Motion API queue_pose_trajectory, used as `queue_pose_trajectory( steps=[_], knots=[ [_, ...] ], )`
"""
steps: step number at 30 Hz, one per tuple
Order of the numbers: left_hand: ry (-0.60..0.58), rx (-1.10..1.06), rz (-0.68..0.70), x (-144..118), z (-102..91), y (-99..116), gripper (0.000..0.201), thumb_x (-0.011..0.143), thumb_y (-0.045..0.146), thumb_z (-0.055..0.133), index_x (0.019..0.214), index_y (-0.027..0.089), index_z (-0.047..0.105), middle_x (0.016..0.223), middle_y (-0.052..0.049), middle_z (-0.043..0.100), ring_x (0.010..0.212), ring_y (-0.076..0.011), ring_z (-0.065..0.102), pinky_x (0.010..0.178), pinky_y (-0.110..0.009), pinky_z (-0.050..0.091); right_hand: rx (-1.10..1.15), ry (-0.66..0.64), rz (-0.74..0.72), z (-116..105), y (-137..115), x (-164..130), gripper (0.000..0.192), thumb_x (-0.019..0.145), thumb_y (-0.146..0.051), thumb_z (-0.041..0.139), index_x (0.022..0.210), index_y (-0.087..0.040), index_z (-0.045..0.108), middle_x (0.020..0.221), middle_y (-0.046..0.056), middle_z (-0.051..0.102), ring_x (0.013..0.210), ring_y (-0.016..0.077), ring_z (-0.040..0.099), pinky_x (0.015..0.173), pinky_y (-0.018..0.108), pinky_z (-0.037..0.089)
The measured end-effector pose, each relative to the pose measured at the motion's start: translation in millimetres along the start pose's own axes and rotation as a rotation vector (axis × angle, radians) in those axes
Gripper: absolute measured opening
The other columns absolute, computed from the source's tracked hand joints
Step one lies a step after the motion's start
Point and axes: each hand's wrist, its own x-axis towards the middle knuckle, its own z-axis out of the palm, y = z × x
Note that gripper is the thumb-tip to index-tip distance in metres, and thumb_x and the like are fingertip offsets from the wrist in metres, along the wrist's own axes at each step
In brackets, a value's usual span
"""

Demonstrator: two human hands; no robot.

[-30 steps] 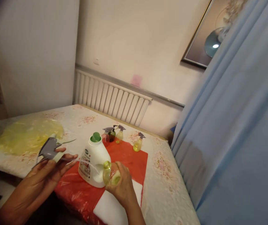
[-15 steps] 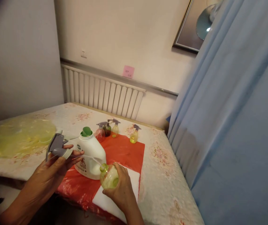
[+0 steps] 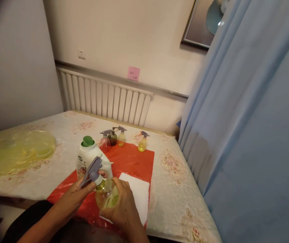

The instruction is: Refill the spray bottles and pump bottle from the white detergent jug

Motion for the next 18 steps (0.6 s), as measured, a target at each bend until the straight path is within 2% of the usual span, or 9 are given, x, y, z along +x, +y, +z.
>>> queue_pose_trajectory(
  steps=[4,10,15,18],
  knots=[
    [-0.055,-0.008,-0.002,2,-5.0,-6,0.045,0.078,0.045,0.076,0.117,0.023,0.073,0.124,-0.009,0.072,0.126,-0.0346,0.057,0.116,-0.05,0.034,0.074,-0.016,0.053,3,-3,-4,0.065,0.05,-0.016,0.078,0.114,-0.02,0.065,0.108,0.008,0.07,0.095,0.0279,0.066,0.085,0.039,0.055],
    [-0.096,0.004,-0.033,0,-7.7,1,0.045,0.079,0.043,0.076,0.119,0.024,0.073,0.122,-0.008,0.074,0.124,-0.0337,0.059,0.116,-0.049,0.034,0.152,-0.009,0.082,3,-6,-4,0.06,0.052,-0.017,0.078,0.112,-0.02,0.067,0.107,0.009,0.071,0.096,0.0291,0.067,0.089,0.041,0.054],
    [-0.104,0.032,-0.07,-5,-3.2,11,0.04,0.076,0.04,0.077,0.113,0.026,0.075,0.116,-0.006,0.076,0.128,-0.0347,0.057,0.115,-0.049,0.035,0.229,-0.033,0.081,6,4,-6,0.083,0.047,-0.015,0.083,0.127,-0.023,0.063,0.121,0.008,0.069,0.106,0.0311,0.066,0.093,0.042,0.053],
    [-0.075,0.016,-0.042,-5,0.7,17,0.038,0.072,0.035,0.081,0.109,0.028,0.076,0.112,-0.004,0.077,0.127,-0.0359,0.057,0.115,-0.049,0.036,0.24,-0.046,0.082,7,6,-9,0.093,0.044,-0.011,0.084,0.132,-0.028,0.061,0.126,0.006,0.067,0.109,0.0307,0.065,0.095,0.041,0.052]
  ],
)
